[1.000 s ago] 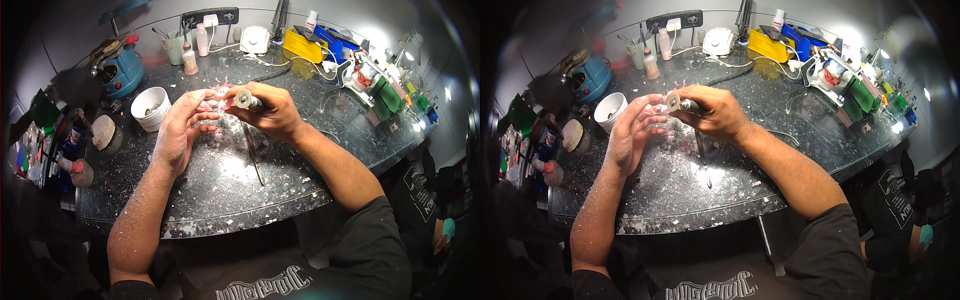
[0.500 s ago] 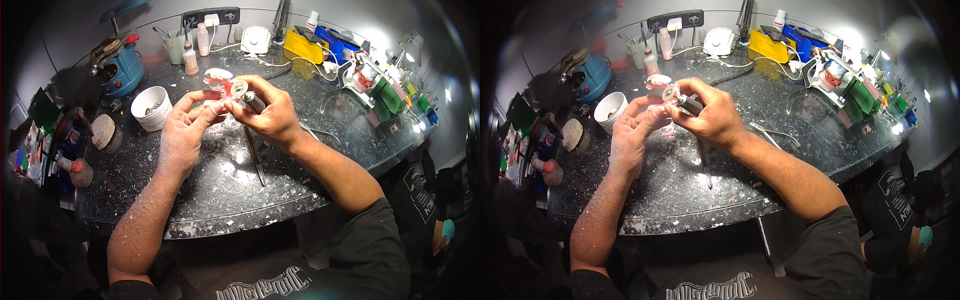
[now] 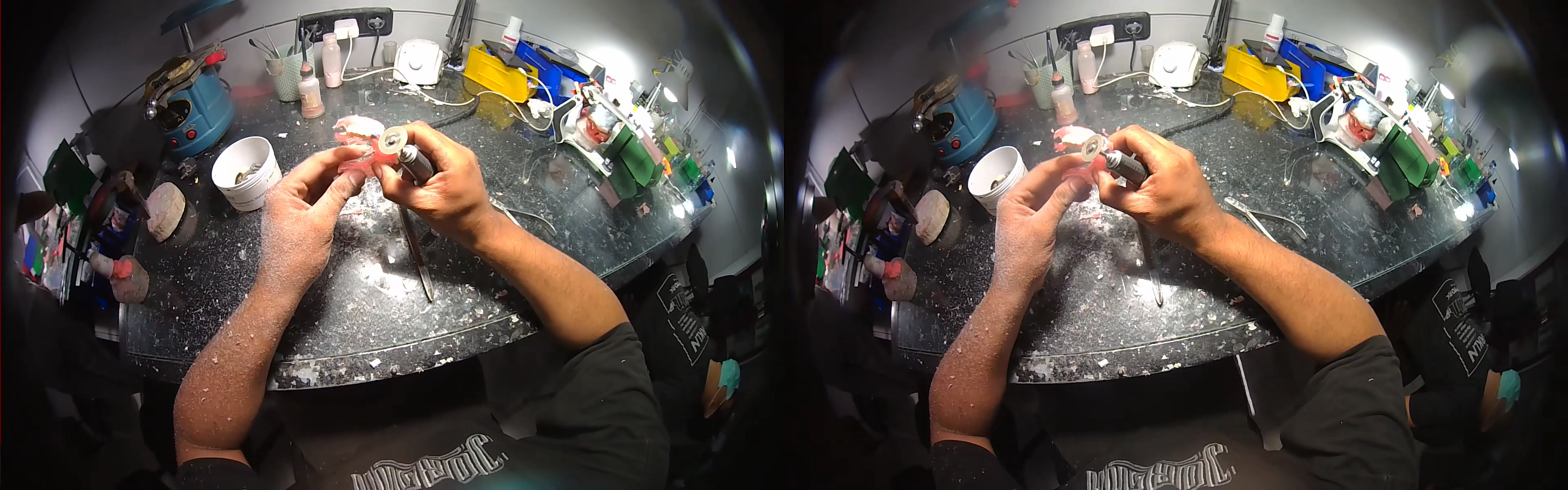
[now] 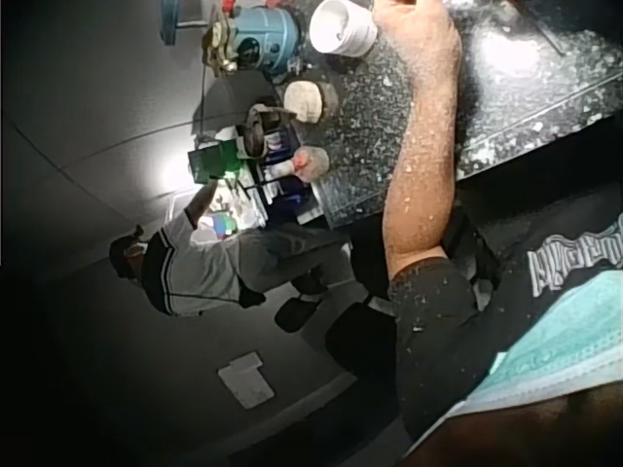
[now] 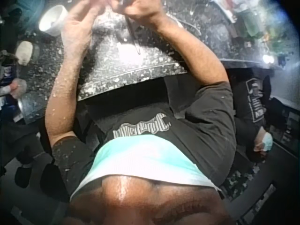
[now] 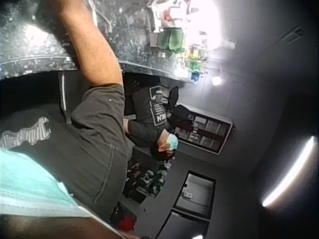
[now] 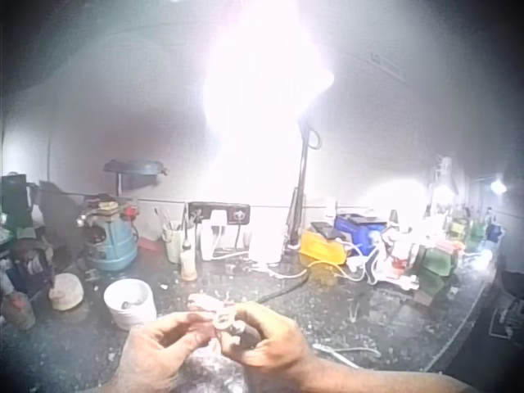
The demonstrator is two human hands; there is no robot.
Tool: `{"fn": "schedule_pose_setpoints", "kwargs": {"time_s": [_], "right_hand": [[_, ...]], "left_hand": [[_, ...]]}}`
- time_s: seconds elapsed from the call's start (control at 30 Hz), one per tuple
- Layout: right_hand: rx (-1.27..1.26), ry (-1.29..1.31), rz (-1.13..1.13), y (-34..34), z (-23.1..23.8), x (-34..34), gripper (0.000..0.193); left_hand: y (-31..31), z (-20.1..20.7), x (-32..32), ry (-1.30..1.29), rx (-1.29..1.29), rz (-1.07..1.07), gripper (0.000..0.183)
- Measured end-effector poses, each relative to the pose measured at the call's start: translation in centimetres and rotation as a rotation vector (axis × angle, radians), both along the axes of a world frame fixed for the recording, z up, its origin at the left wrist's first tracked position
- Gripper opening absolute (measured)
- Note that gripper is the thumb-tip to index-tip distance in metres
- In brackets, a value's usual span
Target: The person uses a rotary tool to trim and smooth a pink plastic dental prosthesis. They repeatedly rotate the object to access different edges and surfaces, then switch to a different rotary bit to continue refining the shape.
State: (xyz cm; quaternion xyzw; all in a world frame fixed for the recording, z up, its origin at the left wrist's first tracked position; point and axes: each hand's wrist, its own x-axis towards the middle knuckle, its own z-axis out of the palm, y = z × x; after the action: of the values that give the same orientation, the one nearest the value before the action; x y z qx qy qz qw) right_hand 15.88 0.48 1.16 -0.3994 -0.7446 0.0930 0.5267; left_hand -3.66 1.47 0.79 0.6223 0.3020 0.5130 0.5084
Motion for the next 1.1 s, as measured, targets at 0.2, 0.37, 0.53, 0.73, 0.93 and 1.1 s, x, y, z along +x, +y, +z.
{"fn": "schedule_pose_setpoints", "kwargs": {"time_s": [0.2,0.37,0.53,0.73,0.93,1.1], "right_hand": [[-0.021,-0.155,-0.083,0.2,0.0,0.9,0.031],[-0.006,-0.053,-0.044,0.3,0.6,1.0,0.033],[0.066,0.022,-0.007,0.2,0.5,0.3,0.035],[-0.145,0.199,0.051,0.6,0.2,0.6,0.025],[-0.132,0.207,0.040,0.8,0.0,0.6,0.025],[-0.006,0.139,0.107,1.5,-0.4,0.9,0.026]], "left_hand": [[-0.8,0.7,-0.1,0.045,0.080,-0.001,0.021],[0.3,0.3,-0.4,-0.001,0.133,0.056,0.018],[0.5,0.1,-0.4,-0.017,0.069,0.052,0.020],[0.2,-0.1,-0.2,0.045,0.080,0.032,0.025],[0.3,0.2,-0.1,-0.030,0.030,0.018,0.035],[0.3,0.4,-0.2,0.000,0.117,0.087,0.031]]}}
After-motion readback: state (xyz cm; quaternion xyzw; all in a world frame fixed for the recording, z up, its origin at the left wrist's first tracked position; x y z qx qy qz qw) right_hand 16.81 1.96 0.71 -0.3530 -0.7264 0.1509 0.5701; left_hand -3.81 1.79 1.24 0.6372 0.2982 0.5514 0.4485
